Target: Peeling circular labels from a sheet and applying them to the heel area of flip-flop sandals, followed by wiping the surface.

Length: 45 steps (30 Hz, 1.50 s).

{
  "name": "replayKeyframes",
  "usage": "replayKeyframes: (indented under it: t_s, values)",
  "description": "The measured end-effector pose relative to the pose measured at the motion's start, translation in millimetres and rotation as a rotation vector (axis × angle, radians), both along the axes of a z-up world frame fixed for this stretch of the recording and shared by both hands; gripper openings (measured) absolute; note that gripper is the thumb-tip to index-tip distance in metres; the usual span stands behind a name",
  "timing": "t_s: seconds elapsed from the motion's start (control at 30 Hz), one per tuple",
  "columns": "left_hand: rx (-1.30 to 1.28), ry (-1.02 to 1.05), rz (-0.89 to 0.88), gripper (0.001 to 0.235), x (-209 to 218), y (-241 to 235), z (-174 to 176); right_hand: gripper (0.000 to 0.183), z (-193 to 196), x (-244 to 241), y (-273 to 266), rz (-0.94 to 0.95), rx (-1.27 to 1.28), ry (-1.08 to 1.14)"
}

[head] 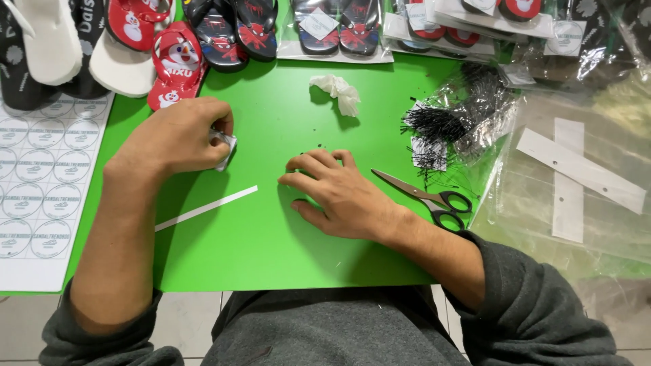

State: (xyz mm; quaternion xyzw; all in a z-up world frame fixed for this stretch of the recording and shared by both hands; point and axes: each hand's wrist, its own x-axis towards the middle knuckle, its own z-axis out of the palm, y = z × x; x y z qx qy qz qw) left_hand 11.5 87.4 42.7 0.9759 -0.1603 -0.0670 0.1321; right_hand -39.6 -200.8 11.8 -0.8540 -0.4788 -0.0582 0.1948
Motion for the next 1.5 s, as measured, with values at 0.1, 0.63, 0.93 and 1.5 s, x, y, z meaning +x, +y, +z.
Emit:
replayKeyframes:
  t_s: [0.1, 0.63, 0.93, 1.5]
  values:
    - [0.115, 0.150, 0.124, 0.011, -6, -21, 24, 0.034, -6, 4, -1, 0.051, -0.038, -0.028]
    - [0.018, -0.450, -0.270, 0.023, 19, -38, -62, 0.040, -3, 10, -12, -0.054, -0.173, -0.098]
    - [-0.046, -0.469, -0.304, 0.021, 18, -41, -65, 0.056, 2, 42, -29, -0.426, -0.150, -0.114]
    - [-0.107, -0.502, -0.312, 0.034, 5, -63, -49, 0.004, -4, 45, -26, -0.149, -0.053, -0.090]
